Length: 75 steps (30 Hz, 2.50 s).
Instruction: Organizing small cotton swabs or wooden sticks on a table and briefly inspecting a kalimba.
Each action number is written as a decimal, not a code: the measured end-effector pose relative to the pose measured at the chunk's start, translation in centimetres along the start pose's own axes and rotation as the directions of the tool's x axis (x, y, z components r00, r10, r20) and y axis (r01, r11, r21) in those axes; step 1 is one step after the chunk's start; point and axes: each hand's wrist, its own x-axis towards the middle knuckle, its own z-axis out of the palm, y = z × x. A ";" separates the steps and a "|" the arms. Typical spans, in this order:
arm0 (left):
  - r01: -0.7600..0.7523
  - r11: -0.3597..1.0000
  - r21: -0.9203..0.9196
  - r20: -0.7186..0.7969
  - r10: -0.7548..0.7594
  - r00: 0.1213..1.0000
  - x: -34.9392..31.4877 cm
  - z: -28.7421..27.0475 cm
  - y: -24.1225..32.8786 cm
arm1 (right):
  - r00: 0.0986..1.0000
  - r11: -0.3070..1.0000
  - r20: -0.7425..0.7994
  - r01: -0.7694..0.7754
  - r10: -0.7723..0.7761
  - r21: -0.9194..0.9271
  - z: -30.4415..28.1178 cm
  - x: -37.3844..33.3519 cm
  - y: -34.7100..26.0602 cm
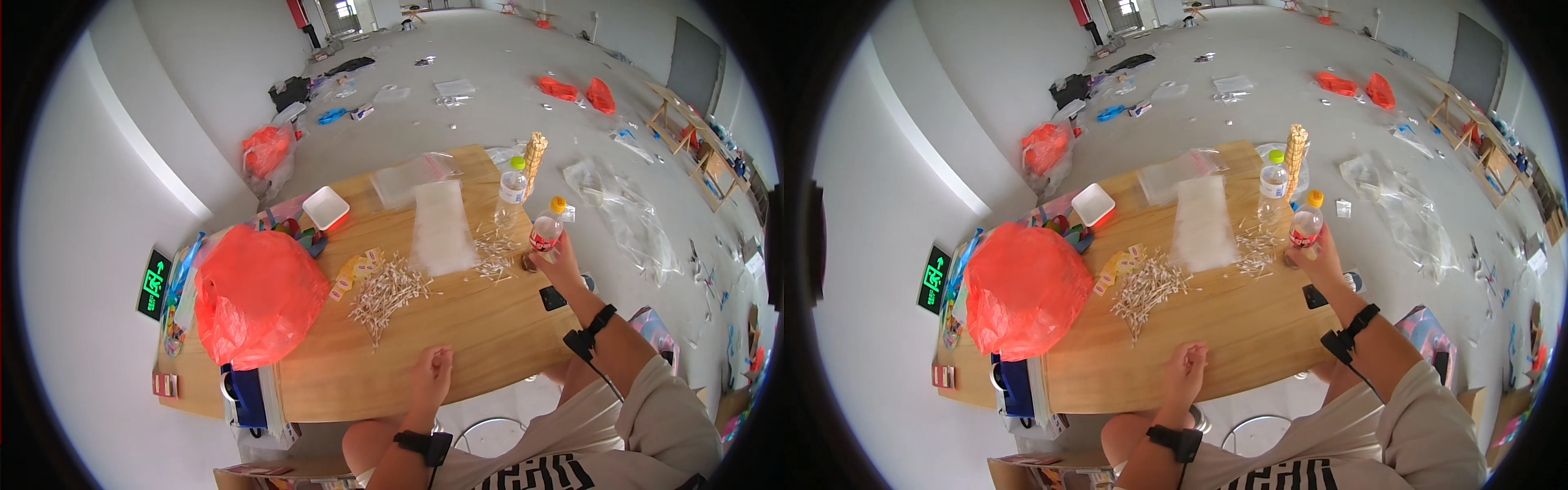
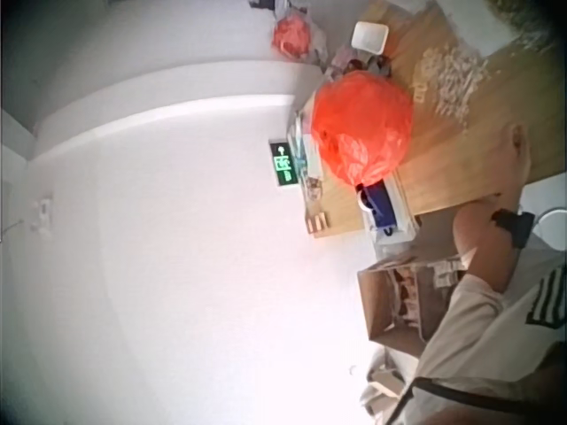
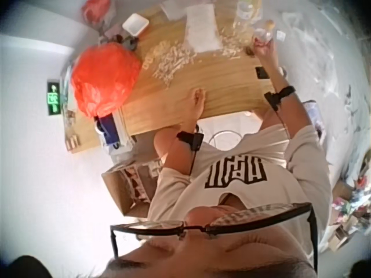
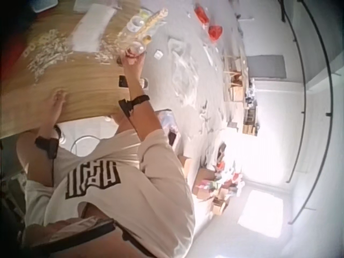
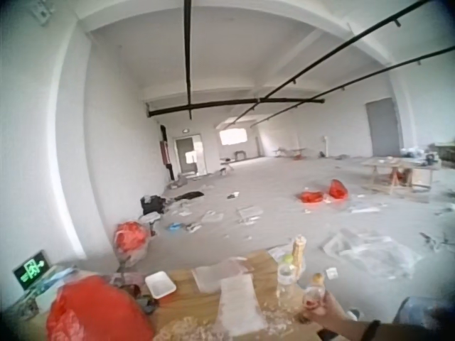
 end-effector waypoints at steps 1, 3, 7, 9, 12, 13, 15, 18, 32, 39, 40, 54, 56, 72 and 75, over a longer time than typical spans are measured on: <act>0.001 1.000 -0.001 -0.016 -0.001 1.000 -0.1 -0.2 0.0 | 0.992 0.987 -0.087 0.078 -0.091 -0.140 0.3 -1.2 -0.3; -0.004 0.999 0.033 -0.023 0.005 1.000 0.0 -0.3 0.5 | 0.986 0.996 -0.158 0.044 -0.056 -0.078 0.0 -4.1 0.7; 0.126 0.991 -0.045 -0.157 -0.131 0.979 1.5 -1.4 1.8 | 0.986 0.980 0.067 -0.143 0.154 -0.141 0.6 -12.6 1.6; 0.131 0.991 -0.030 -0.163 -0.134 0.977 2.8 -2.6 2.3 | 0.964 0.974 0.208 -0.128 0.167 -0.188 0.1 -14.6 0.5; 0.062 0.958 0.279 -0.159 -0.018 0.987 6.2 -4.5 2.8 | 0.868 0.897 0.486 0.290 -0.100 -0.334 -0.8 -15.3 0.5; -0.014 0.837 0.547 -0.123 0.097 0.988 7.3 -5.3 2.9 | 0.868 0.862 0.476 0.345 -0.141 -0.373 -0.5 -15.2 0.4; -0.080 0.703 0.707 -0.072 0.184 0.980 9.2 -6.3 2.4 | 0.876 0.819 0.452 0.379 -0.168 -0.431 -0.2 -15.4 0.2; -0.116 0.501 0.858 -0.029 0.273 0.962 11.2 -7.4 0.8 | 0.844 0.799 0.502 0.428 -0.187 -0.422 0.1 -15.6 -0.1; -0.119 0.375 0.919 -0.042 0.395 0.918 13.2 -8.4 -0.4 | 0.834 0.789 0.508 0.455 -0.215 -0.413 0.4 -15.4 -0.1; -0.162 0.722 0.673 -0.192 0.381 0.904 14.1 -9.5 0.0 | 0.839 0.767 0.500 0.461 -0.214 -0.446 0.6 -15.3 0.6; -0.156 0.806 0.571 -0.235 0.343 0.909 14.2 -9.6 0.0 | 0.838 0.765 0.505 0.462 -0.210 -0.449 0.6 -15.3 0.6; -0.007 0.996 -0.085 0.126 0.018 0.992 10.6 -4.0 2.0 | 0.820 0.725 0.540 0.489 -0.192 -0.484 0.1 -16.0 1.9; -0.064 0.998 0.023 0.175 0.059 0.983 9.2 -1.5 2.3 | 0.822 0.742 0.554 0.454 -0.135 -0.494 0.2 -15.6 1.8; -0.332 0.878 0.345 0.444 0.158 0.882 7.8 -1.7 2.0 | 0.830 0.750 0.519 0.473 -0.204 -0.462 0.5 -15.5 -0.1; -0.336 0.867 0.367 0.402 0.178 0.898 8.1 -2.4 1.7 | 0.827 0.765 0.523 0.469 -0.205 -0.442 0.6 -15.4 -0.1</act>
